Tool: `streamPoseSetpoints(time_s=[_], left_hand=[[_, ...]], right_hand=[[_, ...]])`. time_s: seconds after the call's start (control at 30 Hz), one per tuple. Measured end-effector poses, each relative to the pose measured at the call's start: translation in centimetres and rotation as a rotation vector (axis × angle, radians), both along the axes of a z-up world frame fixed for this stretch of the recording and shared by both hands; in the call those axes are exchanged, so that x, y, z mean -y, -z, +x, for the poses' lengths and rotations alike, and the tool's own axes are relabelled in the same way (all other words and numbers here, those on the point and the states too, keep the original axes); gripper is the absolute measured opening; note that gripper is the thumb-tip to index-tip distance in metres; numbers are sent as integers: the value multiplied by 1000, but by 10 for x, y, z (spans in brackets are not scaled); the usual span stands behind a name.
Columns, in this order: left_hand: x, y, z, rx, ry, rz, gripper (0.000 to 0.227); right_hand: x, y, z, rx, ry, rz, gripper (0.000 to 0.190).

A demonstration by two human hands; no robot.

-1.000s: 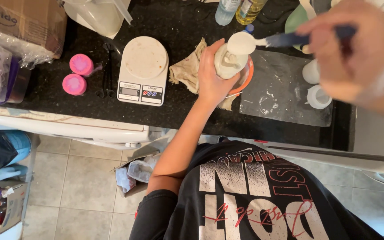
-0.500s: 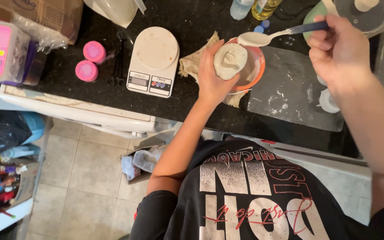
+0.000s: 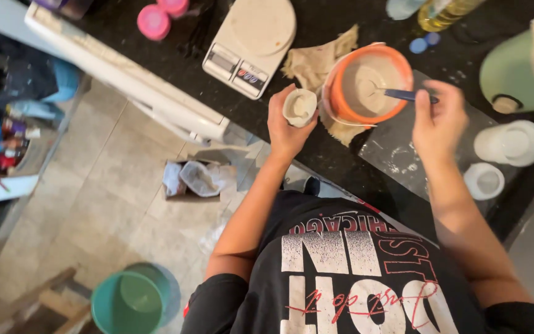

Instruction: Filling a small mold with a white mixture using a spoon and inspecting a silicone mold

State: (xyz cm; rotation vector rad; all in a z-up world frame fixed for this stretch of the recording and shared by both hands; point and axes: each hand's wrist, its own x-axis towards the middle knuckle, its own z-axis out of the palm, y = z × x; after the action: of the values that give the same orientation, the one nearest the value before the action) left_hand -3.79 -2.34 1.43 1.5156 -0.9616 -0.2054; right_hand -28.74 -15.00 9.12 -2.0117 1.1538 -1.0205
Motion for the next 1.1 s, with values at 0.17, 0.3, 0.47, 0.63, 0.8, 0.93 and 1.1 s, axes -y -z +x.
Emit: streamPoseSetpoints(time_s=[0.17,0.3,0.47,0.63,0.8,0.93,1.1], left_hand=[[-12,42,-2,20,-61,82,79],[-26,49,6,-65,4,13,102],[-34,60,29,-114,238,84,108],[-19,62,20,-124,184,12,75],[-20,66,15,-136,144,3,73],[-15,59,21,-130,126,-8,68],[-17,47,19,-143,119,0,66]], right_hand=[[-71,-80,29,-161,-79,-444,17],[-101,6,68,-60,-350,-122,22],[-91,119,128,194,-542,191,92],[-93,102,153,207,-454,65,75],[-86,115,151,216,-440,111,72],[-77,121,159,208,-477,62,76],[-76,110,161,191,-479,33,78]])
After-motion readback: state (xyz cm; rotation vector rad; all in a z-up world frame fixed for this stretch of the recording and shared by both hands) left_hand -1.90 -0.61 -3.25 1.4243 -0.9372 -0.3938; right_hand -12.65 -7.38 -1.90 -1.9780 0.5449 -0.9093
